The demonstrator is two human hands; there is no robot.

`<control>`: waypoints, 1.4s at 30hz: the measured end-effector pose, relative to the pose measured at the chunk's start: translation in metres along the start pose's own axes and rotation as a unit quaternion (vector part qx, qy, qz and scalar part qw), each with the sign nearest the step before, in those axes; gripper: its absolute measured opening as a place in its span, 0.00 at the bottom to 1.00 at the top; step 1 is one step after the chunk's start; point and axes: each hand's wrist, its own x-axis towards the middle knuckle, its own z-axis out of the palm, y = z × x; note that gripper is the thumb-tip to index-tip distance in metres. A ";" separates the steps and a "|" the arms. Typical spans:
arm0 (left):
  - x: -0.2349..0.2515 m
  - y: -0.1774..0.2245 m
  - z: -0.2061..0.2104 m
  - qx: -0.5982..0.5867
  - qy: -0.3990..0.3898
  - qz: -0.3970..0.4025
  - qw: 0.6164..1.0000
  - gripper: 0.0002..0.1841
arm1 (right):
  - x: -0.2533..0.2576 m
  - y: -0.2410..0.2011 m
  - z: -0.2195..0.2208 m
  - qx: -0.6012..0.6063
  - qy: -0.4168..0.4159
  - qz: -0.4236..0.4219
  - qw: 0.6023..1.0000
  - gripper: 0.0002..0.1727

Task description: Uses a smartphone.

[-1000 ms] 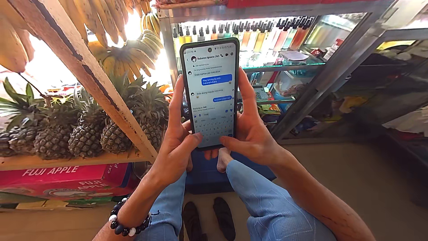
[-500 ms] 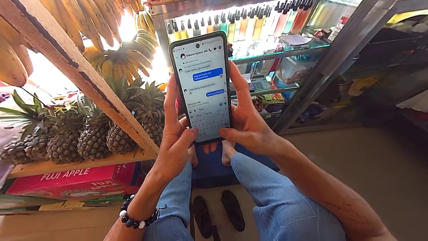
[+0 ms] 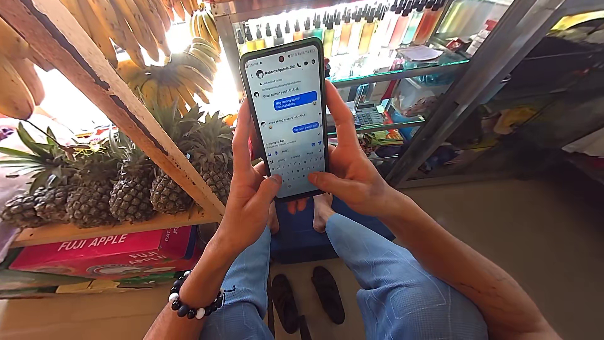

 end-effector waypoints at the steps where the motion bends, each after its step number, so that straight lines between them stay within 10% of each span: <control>1: 0.000 0.000 0.000 0.002 -0.002 0.000 1.000 0.48 | 0.000 0.000 0.000 -0.002 -0.003 -0.003 1.000 0.57; 36: 0.001 -0.003 -0.006 -0.096 -0.072 0.010 0.993 0.51 | -0.001 -0.001 -0.005 0.026 -0.049 0.015 0.998 0.57; 42: 0.002 -0.002 -0.003 -0.176 -0.095 0.017 0.980 0.50 | -0.006 -0.022 -0.007 -0.328 0.148 -0.121 0.925 0.37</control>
